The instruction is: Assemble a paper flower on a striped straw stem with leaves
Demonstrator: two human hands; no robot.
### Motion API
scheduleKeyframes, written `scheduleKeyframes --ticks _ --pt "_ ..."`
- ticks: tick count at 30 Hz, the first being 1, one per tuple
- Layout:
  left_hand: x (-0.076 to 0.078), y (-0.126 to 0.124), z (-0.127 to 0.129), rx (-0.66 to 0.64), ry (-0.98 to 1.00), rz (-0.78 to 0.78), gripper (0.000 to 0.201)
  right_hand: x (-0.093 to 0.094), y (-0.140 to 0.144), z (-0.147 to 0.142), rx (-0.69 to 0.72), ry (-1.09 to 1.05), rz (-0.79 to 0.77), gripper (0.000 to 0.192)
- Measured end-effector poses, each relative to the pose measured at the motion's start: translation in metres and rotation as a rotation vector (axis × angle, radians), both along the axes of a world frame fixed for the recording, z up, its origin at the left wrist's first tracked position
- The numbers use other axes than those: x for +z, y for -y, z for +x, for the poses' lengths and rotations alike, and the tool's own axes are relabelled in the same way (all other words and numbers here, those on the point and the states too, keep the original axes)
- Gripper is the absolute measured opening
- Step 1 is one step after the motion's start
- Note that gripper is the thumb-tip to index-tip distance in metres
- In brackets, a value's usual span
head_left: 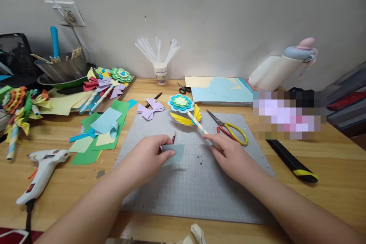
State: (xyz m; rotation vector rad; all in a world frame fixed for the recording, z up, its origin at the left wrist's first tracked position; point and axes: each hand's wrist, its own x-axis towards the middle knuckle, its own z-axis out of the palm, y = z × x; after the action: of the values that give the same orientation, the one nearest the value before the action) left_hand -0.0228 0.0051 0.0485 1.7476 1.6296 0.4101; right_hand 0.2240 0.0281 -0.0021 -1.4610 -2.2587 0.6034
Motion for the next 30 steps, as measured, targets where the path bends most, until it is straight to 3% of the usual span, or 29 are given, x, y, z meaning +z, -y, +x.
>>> scheduleKeyframes --ticks 5,9,12,14,16,18,20,22,27,30 --pt "-0.009 -0.023 0.004 0.128 0.117 0.016 0.016 0.002 -0.014 -0.011 -0.024 0.06 0.004 0.041" --pt "-0.022 -0.027 0.0 0.195 0.335 -0.089 0.025 0.004 -0.021 -0.018 -0.036 0.127 -0.003 0.042" --pt "-0.026 -0.023 0.001 0.183 0.521 -0.186 0.029 0.015 -0.017 -0.022 -0.067 0.186 0.087 0.039" --pt "-0.025 -0.019 0.004 0.185 0.601 -0.22 0.028 0.022 -0.008 -0.027 -0.07 0.039 0.168 0.035" --pt "-0.024 -0.015 0.009 0.195 0.653 -0.236 0.027 0.025 0.004 -0.034 -0.058 -0.358 0.004 0.032" --pt "-0.024 -0.011 0.014 0.191 0.692 -0.256 0.028 0.021 0.014 -0.044 -0.104 -0.75 -0.354 0.033" --pt "-0.026 -0.008 0.018 0.165 0.72 -0.285 0.028 0.012 0.018 -0.053 -0.138 -0.945 -0.688 0.036" --pt "-0.028 -0.007 0.02 0.152 0.75 -0.29 0.029 0.003 0.017 -0.059 -0.158 -1.057 -0.884 0.031" --pt "-0.035 -0.005 0.017 0.202 0.702 -0.085 0.032 -0.007 0.005 -0.058 -0.244 -1.264 -1.042 0.026" --pt "-0.035 -0.003 0.014 0.037 0.536 0.003 0.024 -0.008 0.002 -0.054 -0.214 -1.294 -1.094 0.023"
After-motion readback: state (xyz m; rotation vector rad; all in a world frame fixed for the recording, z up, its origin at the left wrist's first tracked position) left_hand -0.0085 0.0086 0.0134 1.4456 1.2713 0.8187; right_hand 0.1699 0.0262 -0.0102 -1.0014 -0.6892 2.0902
